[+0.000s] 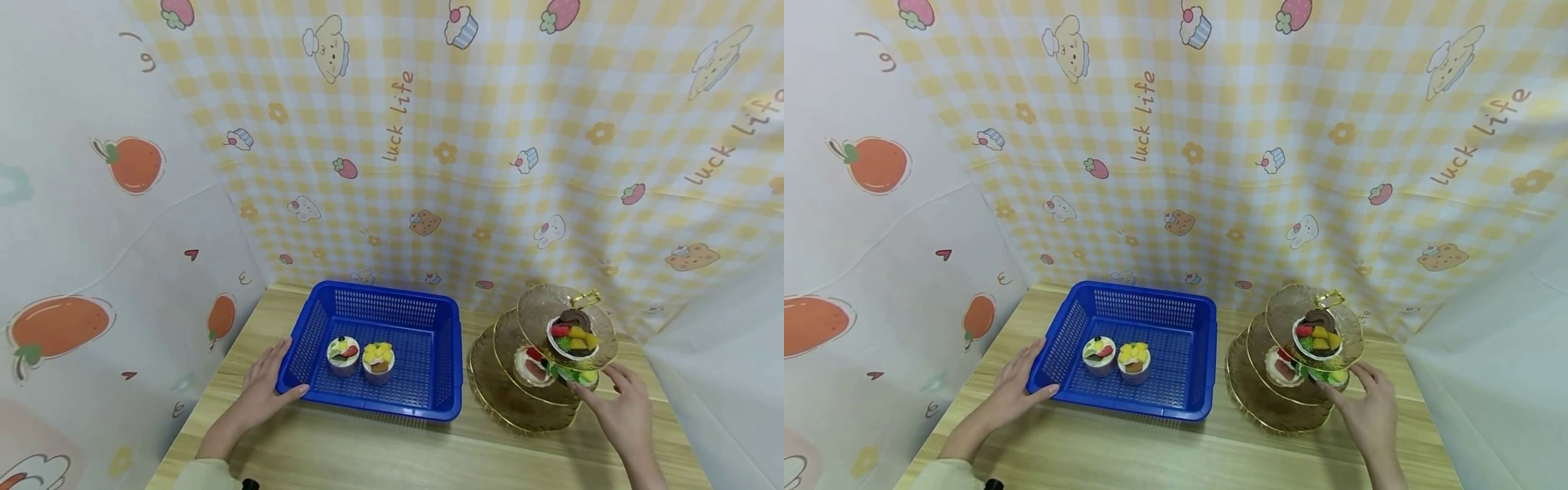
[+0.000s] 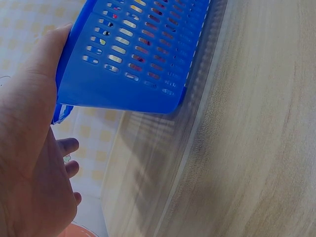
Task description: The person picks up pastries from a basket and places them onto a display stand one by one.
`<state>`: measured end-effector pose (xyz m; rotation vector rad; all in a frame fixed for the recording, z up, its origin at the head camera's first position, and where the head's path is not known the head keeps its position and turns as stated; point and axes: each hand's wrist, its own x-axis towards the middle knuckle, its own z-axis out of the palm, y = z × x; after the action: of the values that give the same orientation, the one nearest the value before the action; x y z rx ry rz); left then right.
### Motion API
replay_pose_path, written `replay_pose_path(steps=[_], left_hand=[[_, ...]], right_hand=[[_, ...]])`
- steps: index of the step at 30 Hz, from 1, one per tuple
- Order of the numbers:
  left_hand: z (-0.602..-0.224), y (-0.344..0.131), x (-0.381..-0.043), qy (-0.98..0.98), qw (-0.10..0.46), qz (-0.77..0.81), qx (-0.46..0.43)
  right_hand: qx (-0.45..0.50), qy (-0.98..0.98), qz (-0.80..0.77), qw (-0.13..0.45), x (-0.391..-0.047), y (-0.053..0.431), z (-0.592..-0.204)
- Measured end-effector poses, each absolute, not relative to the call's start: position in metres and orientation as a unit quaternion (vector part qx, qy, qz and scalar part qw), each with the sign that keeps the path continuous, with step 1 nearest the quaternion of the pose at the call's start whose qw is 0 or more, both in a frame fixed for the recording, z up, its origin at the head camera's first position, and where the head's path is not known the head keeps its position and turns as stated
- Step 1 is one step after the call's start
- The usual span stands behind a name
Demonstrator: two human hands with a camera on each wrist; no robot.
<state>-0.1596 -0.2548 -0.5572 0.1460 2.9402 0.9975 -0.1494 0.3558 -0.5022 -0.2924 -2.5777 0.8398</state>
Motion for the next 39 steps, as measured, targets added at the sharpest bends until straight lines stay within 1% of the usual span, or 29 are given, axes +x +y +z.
replay_pose_path(steps=[4, 10, 16, 22, 24, 25, 28, 31, 33, 36, 39], left_hand=[[-0.556, -0.254, -0.159, 0.946, 0.017, 0.321, 0.048], [-0.557, -0.254, -0.159, 0.946, 0.017, 0.322, 0.047], [-0.556, -0.254, -0.159, 0.945, 0.016, 0.322, 0.047], [-0.556, -0.255, -0.158, 0.945, 0.017, 0.322, 0.047], [-0.555, -0.255, -0.158, 0.945, 0.017, 0.322, 0.047], [-0.555, -0.255, -0.158, 0.945, 0.017, 0.322, 0.047], [-0.555, -0.254, -0.158, 0.945, 0.017, 0.322, 0.046], [-0.554, -0.254, -0.158, 0.945, 0.018, 0.324, 0.046], [-0.554, -0.254, -0.158, 0.945, 0.018, 0.323, 0.047], [-0.555, -0.254, -0.158, 0.945, 0.020, 0.323, 0.047], [-0.555, -0.255, -0.159, 0.945, 0.021, 0.323, 0.046]], right_hand=[[-0.085, -0.927, 0.307, 0.199, -0.150, 0.357, -0.502], [-0.076, -0.933, 0.306, 0.171, -0.151, 0.359, -0.503], [-0.072, -0.935, 0.306, 0.166, -0.152, 0.361, -0.502], [-0.097, -0.929, 0.319, 0.164, -0.143, 0.356, -0.494], [-0.113, -0.918, 0.332, 0.184, -0.136, 0.350, -0.491], [-0.118, -0.910, 0.340, 0.205, -0.133, 0.347, -0.490], [-0.112, -0.878, 0.367, 0.286, -0.120, 0.335, -0.491], [-0.076, -0.843, 0.395, 0.357, -0.107, 0.321, -0.497], [-0.041, -0.826, 0.413, 0.382, -0.100, 0.311, -0.505], [0.043, -0.806, 0.427, 0.408, -0.096, 0.291, -0.519], [0.123, -0.800, 0.431, 0.398, -0.099, 0.267, -0.529]])
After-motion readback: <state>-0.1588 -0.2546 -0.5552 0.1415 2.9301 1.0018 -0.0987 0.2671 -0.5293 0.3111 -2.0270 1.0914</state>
